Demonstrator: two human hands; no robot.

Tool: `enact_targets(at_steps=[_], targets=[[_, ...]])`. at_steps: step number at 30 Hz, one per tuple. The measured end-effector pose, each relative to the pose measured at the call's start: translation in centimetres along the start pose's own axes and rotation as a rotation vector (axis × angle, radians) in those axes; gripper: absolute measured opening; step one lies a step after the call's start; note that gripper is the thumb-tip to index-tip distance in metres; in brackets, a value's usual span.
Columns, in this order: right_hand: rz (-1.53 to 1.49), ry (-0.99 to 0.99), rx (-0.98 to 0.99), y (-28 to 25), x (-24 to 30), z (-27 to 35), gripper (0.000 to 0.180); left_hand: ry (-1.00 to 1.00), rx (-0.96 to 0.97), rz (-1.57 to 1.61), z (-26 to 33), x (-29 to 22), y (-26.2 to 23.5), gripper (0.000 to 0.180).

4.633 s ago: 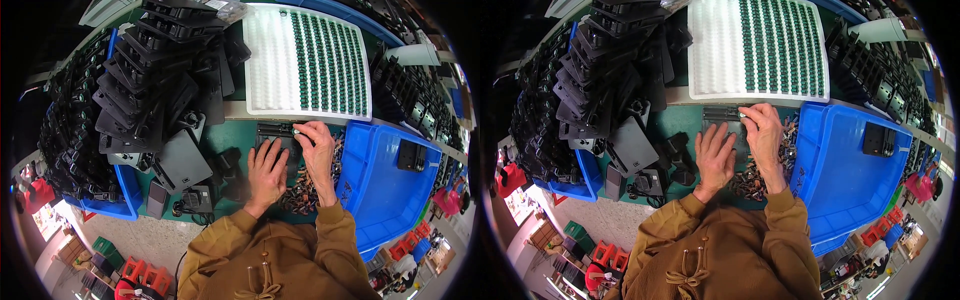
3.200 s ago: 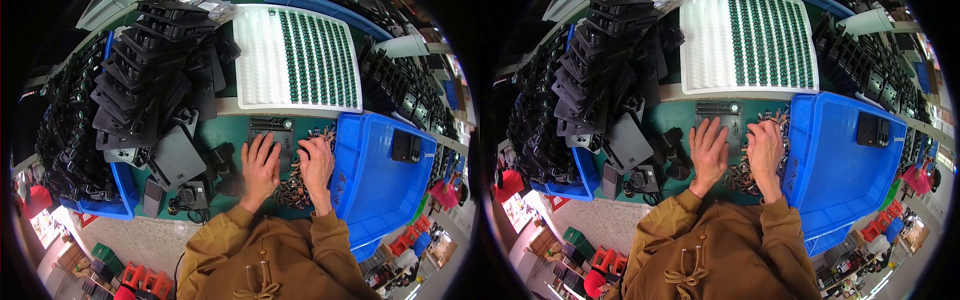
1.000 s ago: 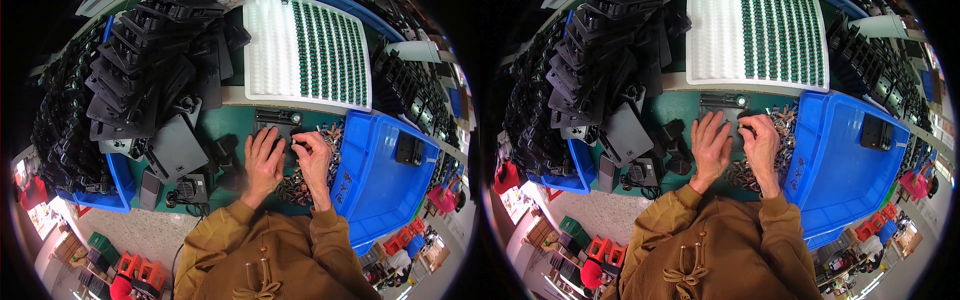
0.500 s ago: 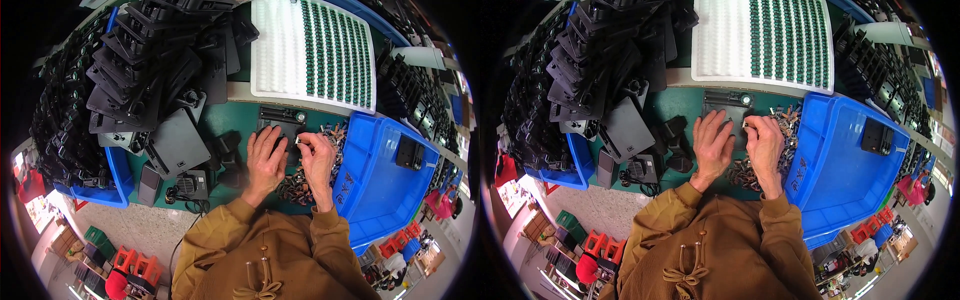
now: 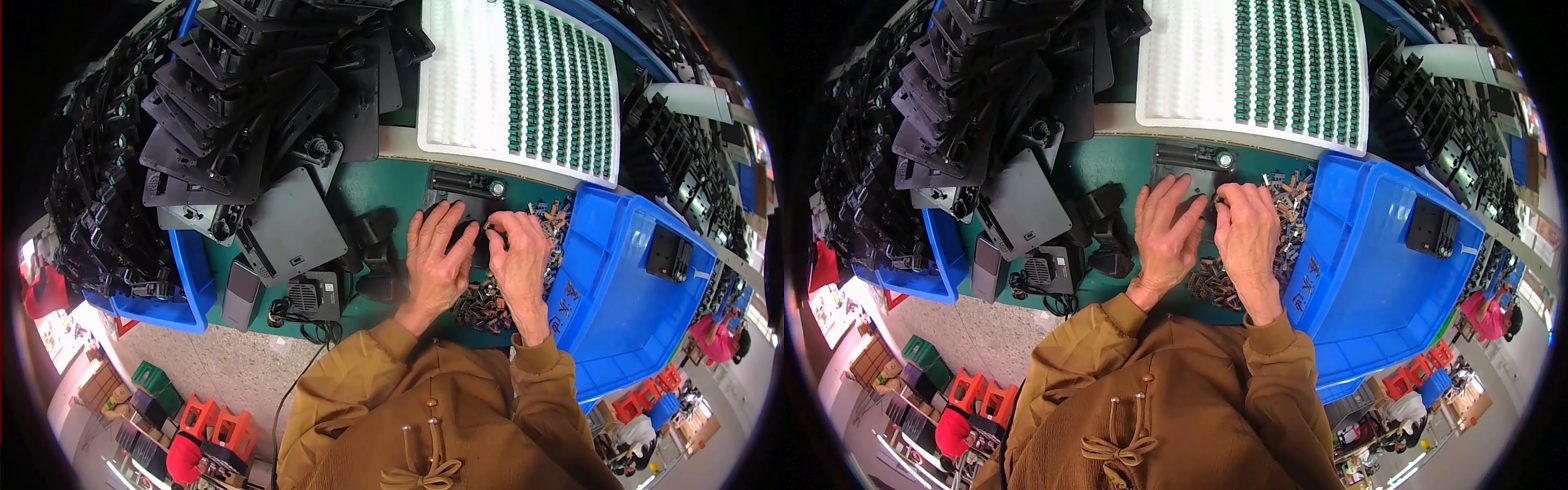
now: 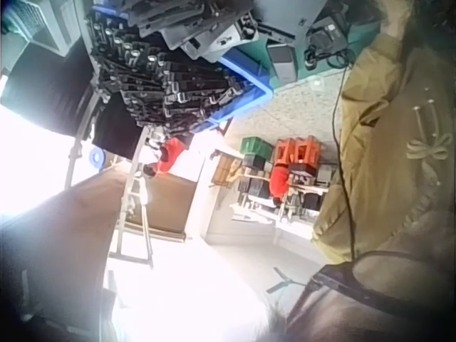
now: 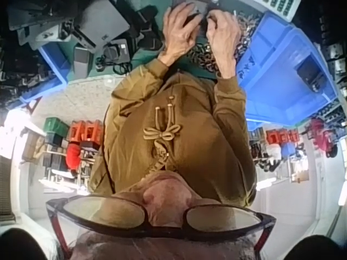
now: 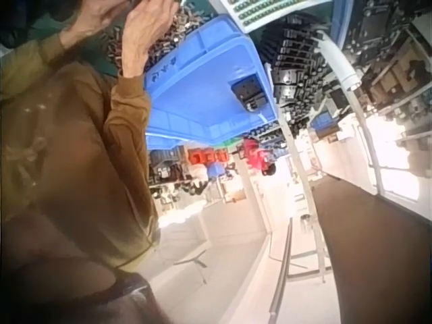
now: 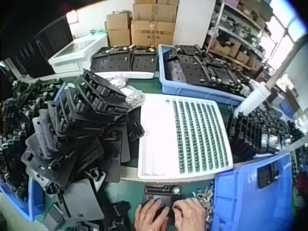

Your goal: The person picks up a black plastic housing from a blue bin, retrieves a green component from a white tray, and inserts it along with a small metal piece into the housing before returning it to the bin.

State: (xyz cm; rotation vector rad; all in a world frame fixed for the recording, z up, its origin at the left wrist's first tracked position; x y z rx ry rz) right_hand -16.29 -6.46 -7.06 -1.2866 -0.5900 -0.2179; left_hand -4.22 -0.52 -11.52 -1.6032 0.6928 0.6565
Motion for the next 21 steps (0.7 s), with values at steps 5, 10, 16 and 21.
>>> enact_targets(at_steps=[5,10,16,21], targets=[[-0.050,0.056,0.000,0.3,-0.3,0.0,0.017,0.027,0.047,-0.053,0.0,-0.1,0.0,0.047],[-0.196,0.106,-0.008,0.2,-0.6,0.0,0.020,0.027,0.052,-0.058,0.0,0.0,0.1,0.049],[-0.234,0.080,-0.007,0.6,-1.2,0.2,0.021,0.024,0.043,-0.052,0.0,0.0,0.1,0.047],[-0.157,0.052,-0.063,0.3,-1.0,0.1,0.017,0.017,0.042,-0.039,-0.2,-0.2,0.0,0.044]])
Point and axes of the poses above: each hand's wrist, its own z-axis away from the middle knuckle, its own y-axis out of the palm, x = y × z, the point moved 3 cm from there along -z, towards the middle knuckle, and after that the axes turned 6 degrees about x, right-handed, at the moved point
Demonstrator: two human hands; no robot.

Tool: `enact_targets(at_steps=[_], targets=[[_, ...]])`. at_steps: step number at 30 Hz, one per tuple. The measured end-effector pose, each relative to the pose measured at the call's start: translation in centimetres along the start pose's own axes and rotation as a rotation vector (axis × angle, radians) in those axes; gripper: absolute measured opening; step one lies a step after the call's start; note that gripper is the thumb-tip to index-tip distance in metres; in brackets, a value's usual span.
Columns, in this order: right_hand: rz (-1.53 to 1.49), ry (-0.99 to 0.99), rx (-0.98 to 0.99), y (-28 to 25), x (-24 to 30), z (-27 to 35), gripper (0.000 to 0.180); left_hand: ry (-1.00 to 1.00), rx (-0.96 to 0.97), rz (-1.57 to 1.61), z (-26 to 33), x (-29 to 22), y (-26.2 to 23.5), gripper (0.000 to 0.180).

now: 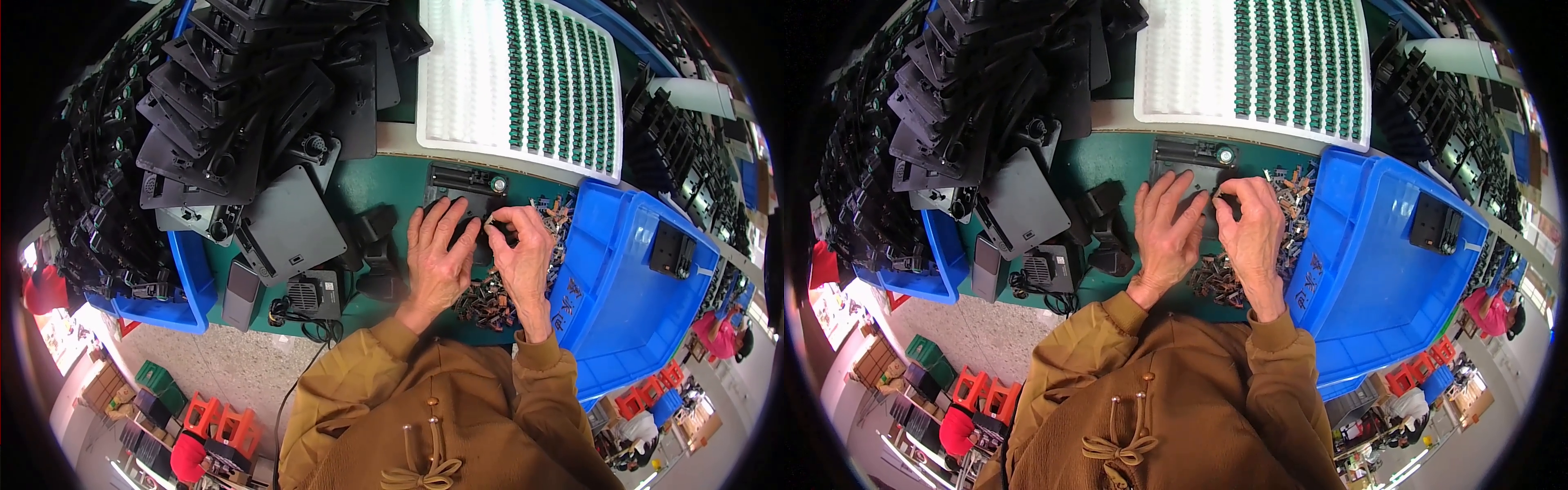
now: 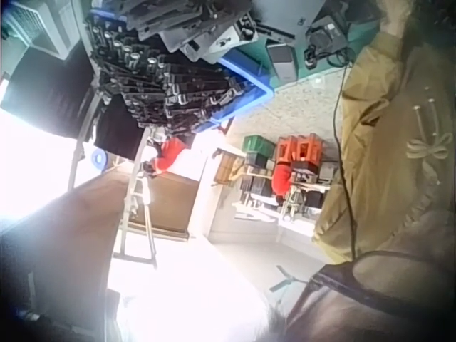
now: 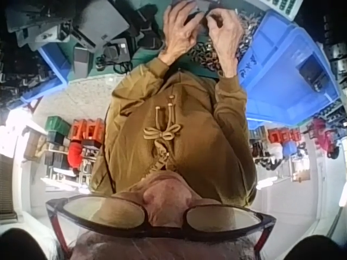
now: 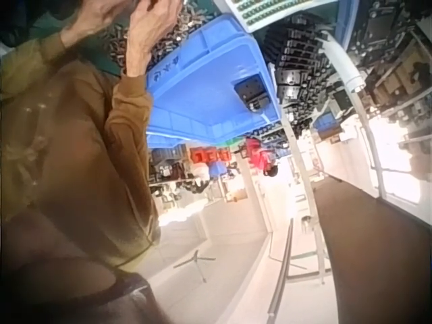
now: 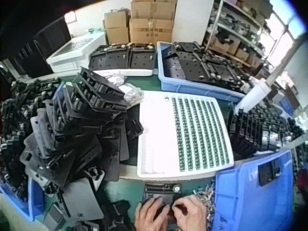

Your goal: The person picks up a black plastic housing from a blue bin, retrieves a green component from a white tray, and inserts it along with a small metal piece into the housing before returning it to the bin.

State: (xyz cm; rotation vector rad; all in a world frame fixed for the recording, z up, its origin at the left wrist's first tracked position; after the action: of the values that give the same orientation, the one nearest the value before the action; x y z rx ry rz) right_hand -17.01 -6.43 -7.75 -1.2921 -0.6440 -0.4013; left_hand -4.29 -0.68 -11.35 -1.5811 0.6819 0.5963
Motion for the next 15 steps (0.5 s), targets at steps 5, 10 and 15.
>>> enact_targets(at_steps=[5,10,15], targets=[[0.147,-0.028,0.016,-0.1,0.6,-0.2,0.015,-0.006,0.010,0.025,0.2,0.2,0.0,0.043],[0.202,0.024,0.102,0.0,1.5,-0.7,0.015,-0.005,-0.039,0.068,0.3,0.3,-0.1,0.046],[0.269,0.019,0.114,0.0,1.7,-0.8,0.016,0.002,-0.065,0.091,0.3,0.3,-0.2,0.050]])
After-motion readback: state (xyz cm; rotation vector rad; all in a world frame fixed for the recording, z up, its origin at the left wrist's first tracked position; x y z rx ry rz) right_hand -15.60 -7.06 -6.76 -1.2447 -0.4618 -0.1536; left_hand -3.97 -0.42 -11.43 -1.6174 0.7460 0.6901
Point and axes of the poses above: each hand's wrist, its own z-axis away from the middle knuckle, its own y-axis out of the palm, x = y × z, the point moved 3 cm from there along -z, towards the middle knuckle, and after that the axes turned 6 degrees about x, right-handed, at the moved point
